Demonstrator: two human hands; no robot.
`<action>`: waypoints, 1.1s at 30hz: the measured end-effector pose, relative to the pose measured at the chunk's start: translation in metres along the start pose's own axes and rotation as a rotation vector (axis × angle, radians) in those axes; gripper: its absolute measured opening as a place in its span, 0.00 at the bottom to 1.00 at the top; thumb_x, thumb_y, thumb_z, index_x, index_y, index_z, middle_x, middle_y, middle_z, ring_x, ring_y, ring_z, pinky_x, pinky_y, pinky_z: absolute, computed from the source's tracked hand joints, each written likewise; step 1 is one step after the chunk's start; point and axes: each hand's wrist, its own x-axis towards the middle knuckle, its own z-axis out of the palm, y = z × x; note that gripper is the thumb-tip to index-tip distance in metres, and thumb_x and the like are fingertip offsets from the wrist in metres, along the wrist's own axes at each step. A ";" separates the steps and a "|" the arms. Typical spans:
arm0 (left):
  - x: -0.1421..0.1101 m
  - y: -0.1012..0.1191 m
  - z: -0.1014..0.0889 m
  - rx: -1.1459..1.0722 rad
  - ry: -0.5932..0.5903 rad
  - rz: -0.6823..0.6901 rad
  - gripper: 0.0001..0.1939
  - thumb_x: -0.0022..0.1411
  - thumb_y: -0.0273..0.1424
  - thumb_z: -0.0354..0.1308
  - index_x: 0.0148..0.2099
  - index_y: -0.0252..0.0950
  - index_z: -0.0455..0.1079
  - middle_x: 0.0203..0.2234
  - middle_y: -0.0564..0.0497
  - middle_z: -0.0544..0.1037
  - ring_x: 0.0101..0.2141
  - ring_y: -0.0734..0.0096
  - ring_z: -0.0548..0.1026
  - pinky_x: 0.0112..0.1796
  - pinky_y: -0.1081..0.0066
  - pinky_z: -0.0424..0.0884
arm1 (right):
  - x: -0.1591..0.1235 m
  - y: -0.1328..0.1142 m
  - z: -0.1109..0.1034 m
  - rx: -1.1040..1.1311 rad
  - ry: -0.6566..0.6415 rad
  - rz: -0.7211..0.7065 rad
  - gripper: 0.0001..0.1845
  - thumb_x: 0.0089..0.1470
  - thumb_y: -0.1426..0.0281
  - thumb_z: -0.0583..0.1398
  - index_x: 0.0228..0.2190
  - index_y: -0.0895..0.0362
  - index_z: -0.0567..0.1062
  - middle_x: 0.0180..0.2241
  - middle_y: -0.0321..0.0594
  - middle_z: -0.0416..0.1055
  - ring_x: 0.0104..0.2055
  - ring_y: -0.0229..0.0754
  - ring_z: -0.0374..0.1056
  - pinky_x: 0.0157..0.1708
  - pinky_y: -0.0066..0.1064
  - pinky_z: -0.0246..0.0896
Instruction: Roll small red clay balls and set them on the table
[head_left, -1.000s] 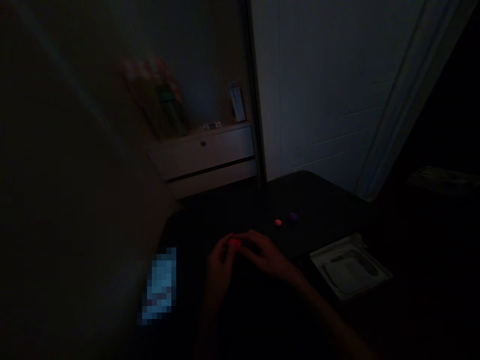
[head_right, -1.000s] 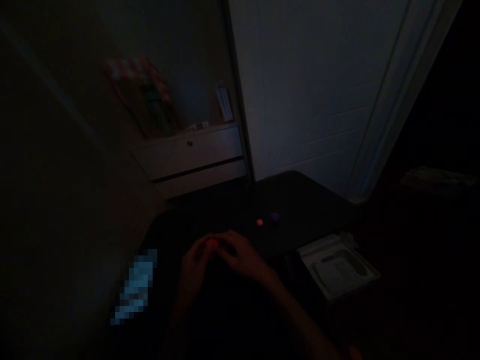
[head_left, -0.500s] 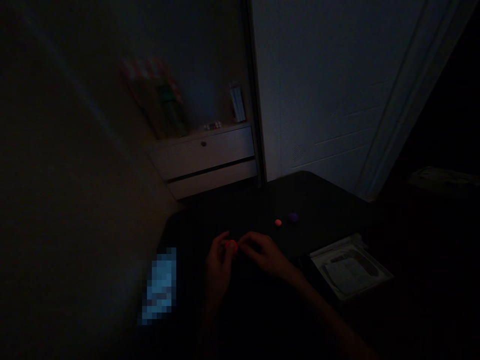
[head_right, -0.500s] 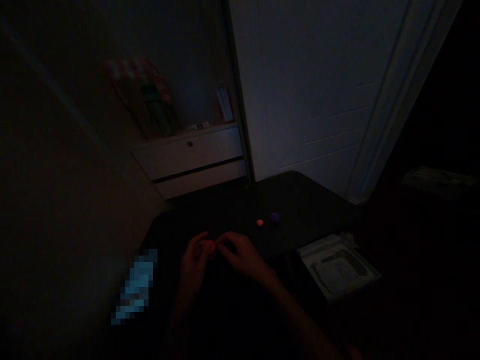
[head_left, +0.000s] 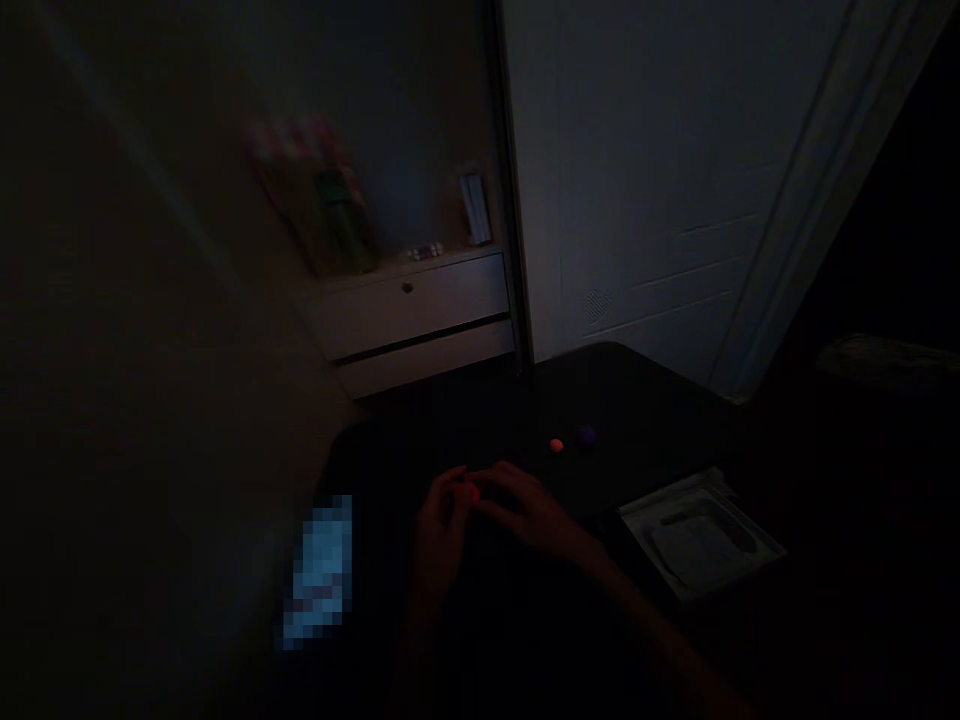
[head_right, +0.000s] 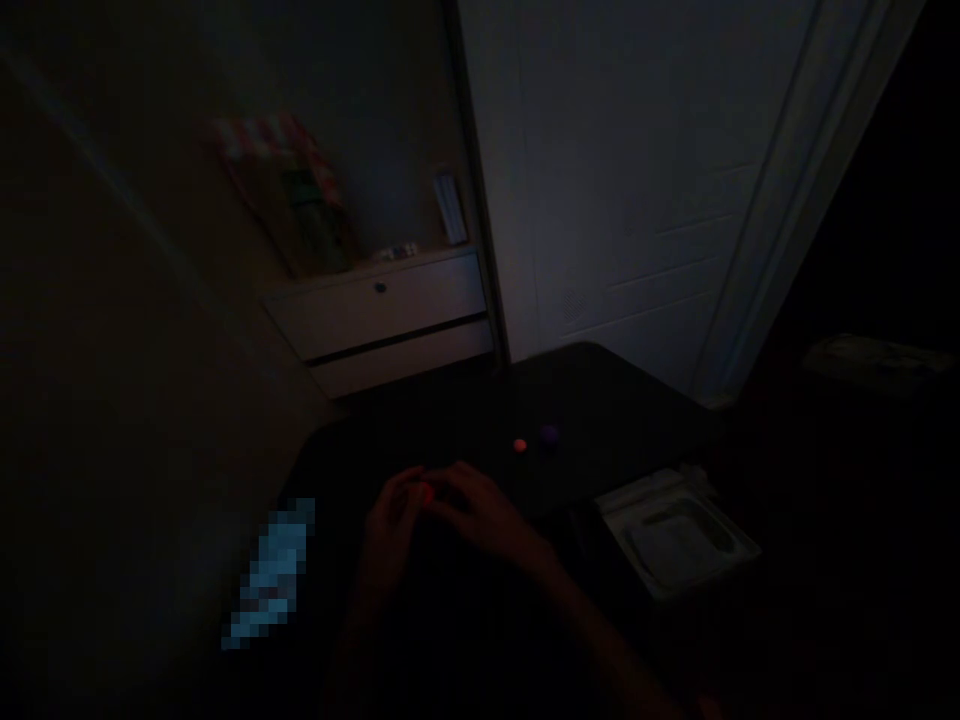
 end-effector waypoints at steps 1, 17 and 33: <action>0.000 0.001 0.000 -0.002 -0.002 -0.002 0.25 0.65 0.47 0.62 0.57 0.37 0.72 0.46 0.42 0.82 0.46 0.58 0.81 0.47 0.63 0.76 | 0.000 0.000 0.000 0.001 0.001 0.006 0.16 0.67 0.62 0.63 0.54 0.51 0.77 0.46 0.41 0.75 0.45 0.43 0.72 0.48 0.35 0.67; -0.001 0.006 0.002 -0.038 -0.019 0.006 0.23 0.65 0.48 0.62 0.54 0.37 0.74 0.44 0.43 0.84 0.41 0.61 0.82 0.40 0.66 0.78 | 0.003 -0.001 0.001 0.076 0.089 0.069 0.15 0.67 0.62 0.62 0.52 0.52 0.77 0.49 0.42 0.78 0.49 0.45 0.74 0.51 0.36 0.67; 0.000 0.003 0.003 -0.069 -0.010 -0.042 0.26 0.60 0.45 0.68 0.55 0.37 0.76 0.43 0.43 0.84 0.43 0.59 0.83 0.44 0.63 0.78 | 0.002 0.005 0.001 0.109 0.151 0.115 0.12 0.69 0.65 0.59 0.49 0.53 0.79 0.49 0.42 0.80 0.51 0.47 0.76 0.54 0.39 0.68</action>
